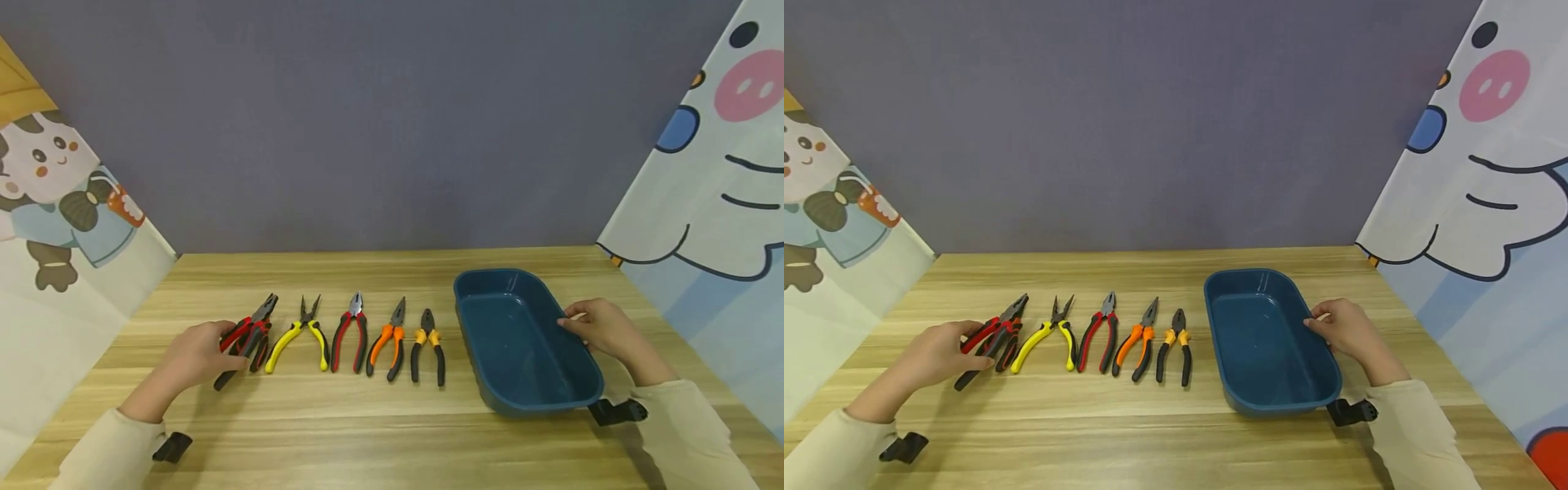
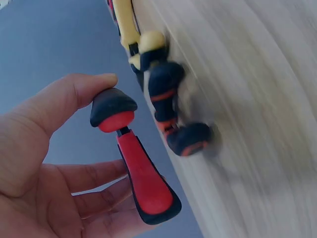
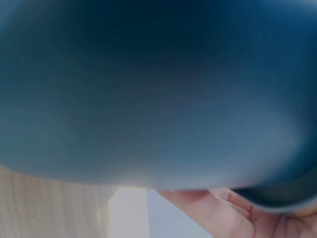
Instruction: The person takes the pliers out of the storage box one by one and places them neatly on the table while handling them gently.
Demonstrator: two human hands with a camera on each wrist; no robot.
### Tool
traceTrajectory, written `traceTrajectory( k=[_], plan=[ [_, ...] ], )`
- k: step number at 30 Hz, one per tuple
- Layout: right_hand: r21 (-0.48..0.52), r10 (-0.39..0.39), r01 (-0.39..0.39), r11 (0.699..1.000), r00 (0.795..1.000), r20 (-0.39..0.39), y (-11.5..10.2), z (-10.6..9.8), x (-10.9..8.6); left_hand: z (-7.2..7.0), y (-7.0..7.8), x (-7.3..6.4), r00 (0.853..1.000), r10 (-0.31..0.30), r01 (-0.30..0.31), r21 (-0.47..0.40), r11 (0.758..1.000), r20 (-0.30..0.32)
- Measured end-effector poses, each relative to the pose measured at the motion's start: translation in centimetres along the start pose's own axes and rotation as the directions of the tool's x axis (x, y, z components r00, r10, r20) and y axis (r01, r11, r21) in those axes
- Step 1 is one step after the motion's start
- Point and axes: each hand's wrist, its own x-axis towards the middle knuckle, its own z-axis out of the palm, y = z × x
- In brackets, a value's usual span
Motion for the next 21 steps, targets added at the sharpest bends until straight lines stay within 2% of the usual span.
traceTrajectory(
  k=[9, 15, 21],
  plan=[
    [-0.004, -0.002, 0.002, 1.0, 1.0, -0.003, -0.1, 0.0, -0.1, -0.2, -2.1, 0.7, 0.999, -0.043, 0.043, -0.003, 0.999, -0.012],
    [-0.004, -0.005, 0.005, 1.0, 1.0, -0.006, -0.1, 0.0, -0.1, -0.4, -3.0, 1.1, 0.994, -0.108, 0.109, -0.043, 0.993, 0.03],
    [0.003, -0.007, 0.007, 1.0, 1.0, -0.008, -0.1, -0.1, -0.1, -0.4, -3.9, 1.5, 0.991, -0.13, 0.131, -0.036, 0.991, 0.013]
  ],
)
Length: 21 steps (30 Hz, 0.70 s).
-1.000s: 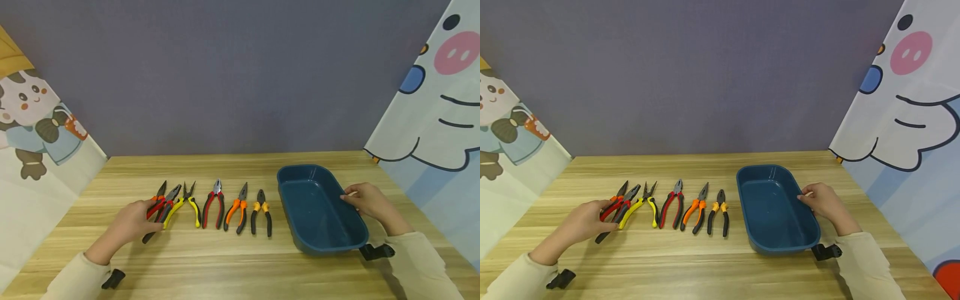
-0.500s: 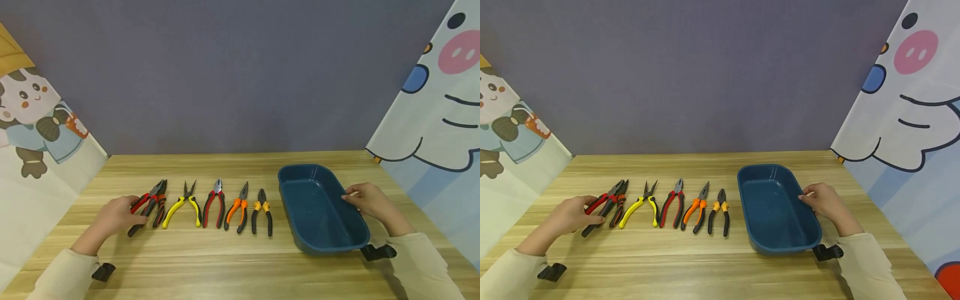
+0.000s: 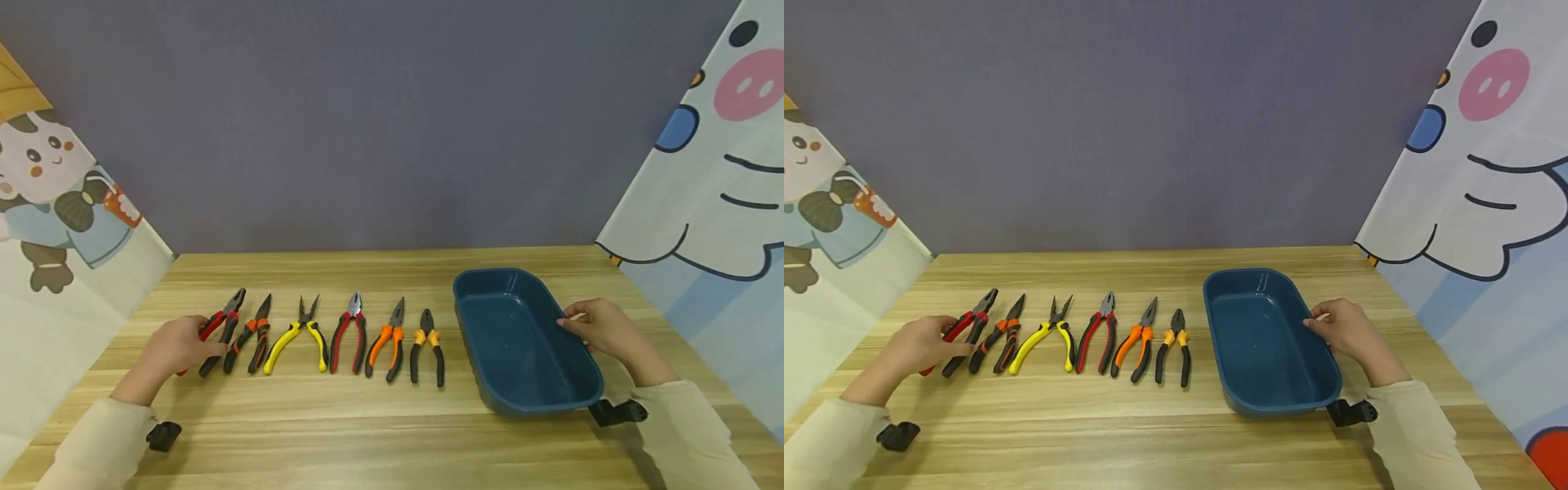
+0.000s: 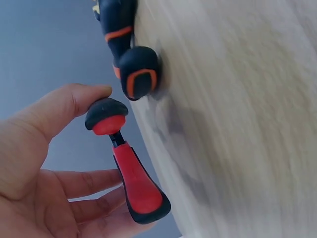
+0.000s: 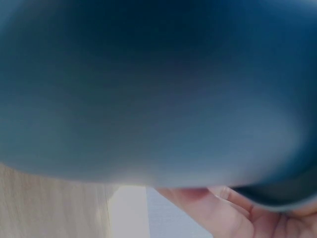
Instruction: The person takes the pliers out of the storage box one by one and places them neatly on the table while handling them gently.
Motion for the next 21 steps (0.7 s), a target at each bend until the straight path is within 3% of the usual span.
traceTrajectory(
  k=[21],
  plan=[
    [0.025, 0.014, -0.014, 1.0, 1.0, 0.009, -0.2, -0.1, -0.1, 0.6, -2.1, 1.6, 1.0, -0.015, 0.015, 0.019, 1.0, 0.016]
  ],
)
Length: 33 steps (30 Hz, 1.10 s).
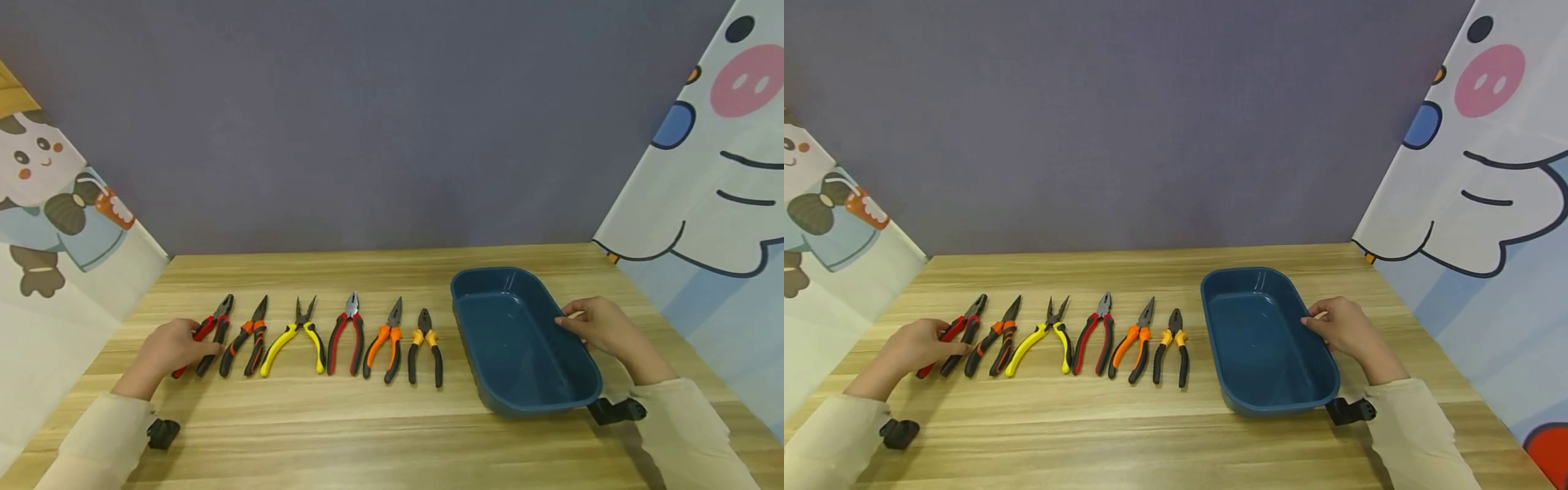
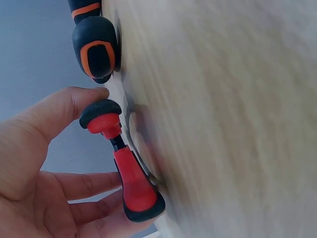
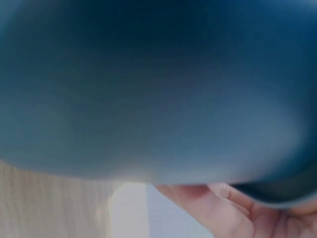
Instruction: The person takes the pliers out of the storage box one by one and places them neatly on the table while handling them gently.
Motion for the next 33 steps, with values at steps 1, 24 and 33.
traceTrajectory(
  k=[1, 24, 33],
  plan=[
    [0.0, 0.001, -0.001, 1.0, 1.0, 0.0, 0.0, 0.0, 0.0, 0.0, 0.0, 0.0, 1.0, -0.002, 0.002, 0.0, 1.0, -0.001],
    [-0.013, 0.02, -0.02, 1.0, 1.0, 0.005, 0.2, 0.1, 0.1, 0.2, 1.1, 0.0, 0.999, -0.027, 0.027, -0.007, 1.0, 0.018],
    [-0.017, 0.011, -0.011, 1.0, 1.0, 0.0, 0.3, 0.2, 0.1, 0.1, 1.1, 0.0, 0.999, -0.03, 0.03, -0.008, 1.0, 0.041]
  ],
)
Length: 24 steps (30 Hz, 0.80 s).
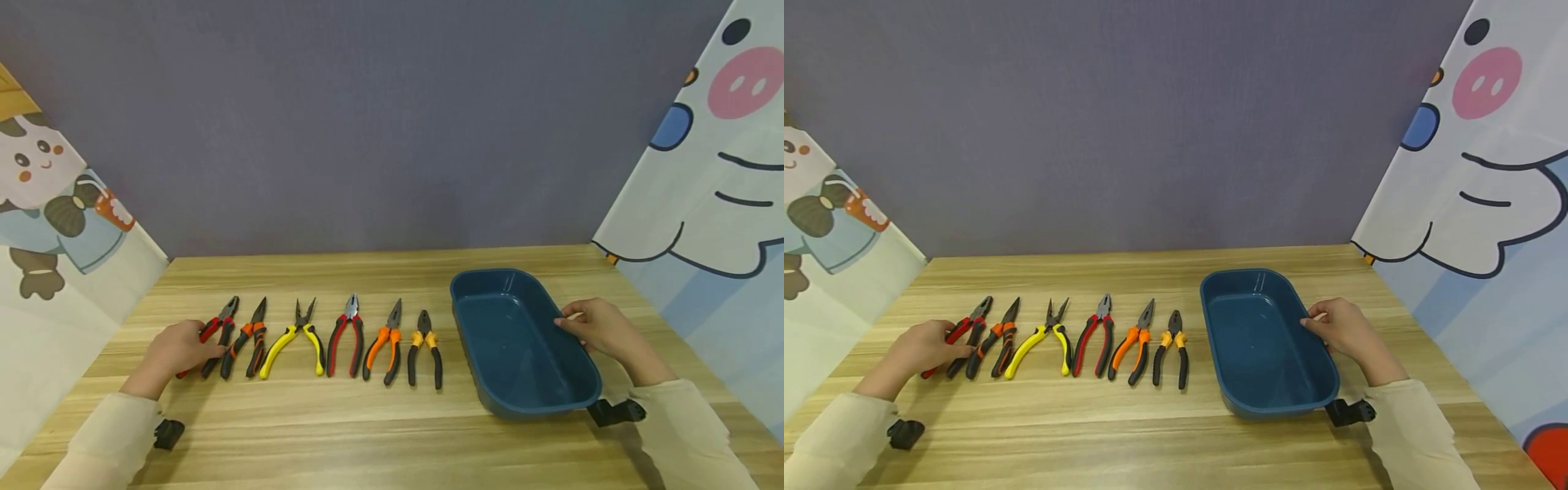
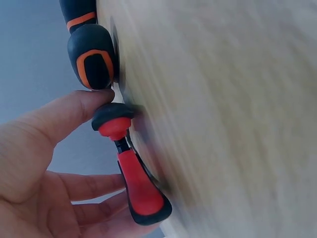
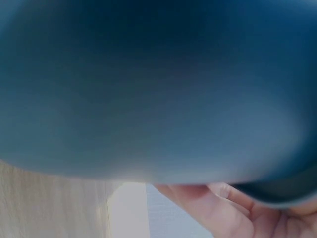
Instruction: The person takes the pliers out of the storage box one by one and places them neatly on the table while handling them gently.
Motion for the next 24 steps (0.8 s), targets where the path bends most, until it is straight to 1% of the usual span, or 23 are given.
traceTrajectory(
  k=[6, 12, 16, 18, 21, 24],
  plan=[
    [0.0, -0.004, 0.004, 1.0, 1.0, 0.002, -0.04, -0.06, -0.02, 0.0, -0.2, 0.01, 1.0, 0.008, -0.007, -0.024, 1.0, 0.021],
    [-0.001, -0.004, 0.004, 1.0, 1.0, 0.0, 0.13, -0.1, -0.01, -0.06, -0.4, 0.22, 0.998, 0.036, -0.034, -0.032, 0.999, 0.051],
    [0.01, -0.008, 0.008, 1.0, 1.0, 0.011, 0.31, -0.02, -0.03, -0.18, -0.29, -0.07, 0.997, 0.061, -0.059, -0.031, 0.998, 0.037],
    [0.014, -0.016, 0.016, 1.0, 1.0, 0.015, 0.42, -0.02, -0.05, -0.12, -0.21, -0.23, 0.997, 0.075, -0.073, -0.042, 0.996, 0.027],
    [0.027, -0.03, 0.029, 0.999, 0.999, 0.023, 0.6, -0.09, -0.03, -0.04, -0.15, -0.44, 0.996, 0.089, -0.088, -0.034, 0.996, 0.014],
    [0.053, -0.018, 0.015, 0.998, 0.999, 0.049, 0.73, -0.2, -0.03, -0.09, -0.18, -0.66, 0.996, 0.093, -0.093, 0.004, 0.996, -0.009]
  ],
)
